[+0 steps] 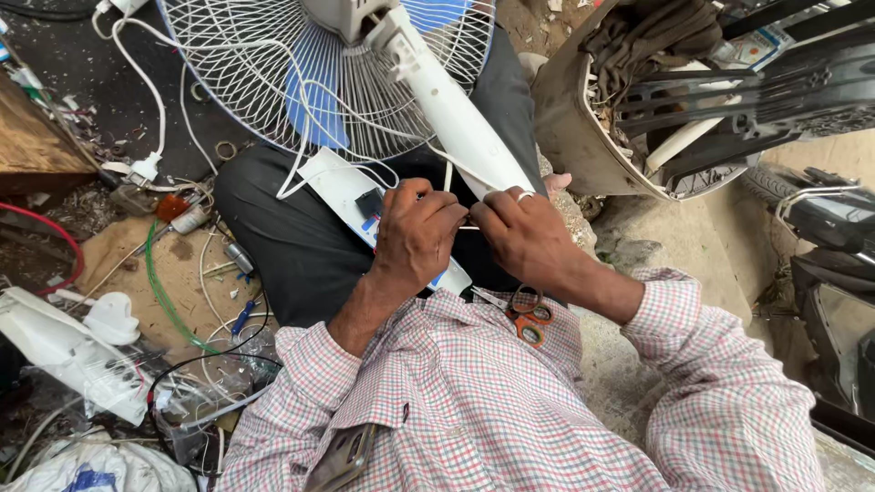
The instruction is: The person sits on the ground with a disassembled table fan across their lap and repairs its wiring. They twist wire ends together by hand, tape connections, cut with scissors, and reposition the circuit board inside the fan housing.
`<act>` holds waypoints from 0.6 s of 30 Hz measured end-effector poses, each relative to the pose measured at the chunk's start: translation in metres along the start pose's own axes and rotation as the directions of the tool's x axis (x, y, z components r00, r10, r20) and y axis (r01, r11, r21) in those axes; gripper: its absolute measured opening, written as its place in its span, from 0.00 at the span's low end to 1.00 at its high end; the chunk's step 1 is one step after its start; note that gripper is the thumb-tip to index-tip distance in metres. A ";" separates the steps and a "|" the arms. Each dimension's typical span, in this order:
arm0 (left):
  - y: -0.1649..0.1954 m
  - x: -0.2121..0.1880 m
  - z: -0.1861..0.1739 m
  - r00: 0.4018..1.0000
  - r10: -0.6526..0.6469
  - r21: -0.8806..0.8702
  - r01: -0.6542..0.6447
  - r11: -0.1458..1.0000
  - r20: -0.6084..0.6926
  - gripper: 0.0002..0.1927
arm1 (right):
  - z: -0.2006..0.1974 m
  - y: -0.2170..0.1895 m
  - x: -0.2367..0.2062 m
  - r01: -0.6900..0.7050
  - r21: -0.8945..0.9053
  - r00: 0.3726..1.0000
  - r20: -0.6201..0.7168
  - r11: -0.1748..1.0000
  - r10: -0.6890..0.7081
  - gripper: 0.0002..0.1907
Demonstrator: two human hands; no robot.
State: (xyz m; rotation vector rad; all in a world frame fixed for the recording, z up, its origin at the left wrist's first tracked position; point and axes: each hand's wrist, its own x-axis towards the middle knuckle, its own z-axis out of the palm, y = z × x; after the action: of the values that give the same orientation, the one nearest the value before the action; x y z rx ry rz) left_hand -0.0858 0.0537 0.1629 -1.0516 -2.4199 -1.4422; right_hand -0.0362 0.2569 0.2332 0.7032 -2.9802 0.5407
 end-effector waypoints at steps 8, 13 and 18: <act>0.004 0.004 -0.008 0.998 -0.016 0.020 0.014 1.000 0.067 0.22 | 0.004 0.008 0.014 -0.541 0.277 0.818 0.393 0.794 0.420 0.16; -0.024 -0.029 -0.051 0.991 -0.134 -0.061 0.134 0.989 -0.001 0.45 | -0.028 -0.003 -0.006 -0.155 0.003 0.977 0.147 0.988 0.153 0.25; -0.042 -0.101 -0.085 0.945 -0.297 -0.012 0.298 0.954 -0.135 0.22 | -0.011 0.000 -0.047 0.157 0.074 0.807 0.565 0.985 -0.171 0.22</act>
State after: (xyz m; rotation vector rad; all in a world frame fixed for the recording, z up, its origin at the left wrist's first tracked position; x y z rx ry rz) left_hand -0.0563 -0.0779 0.1330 -0.5797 -2.5645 -1.5299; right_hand 0.0055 0.2805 0.2384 1.3263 -3.3910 0.4096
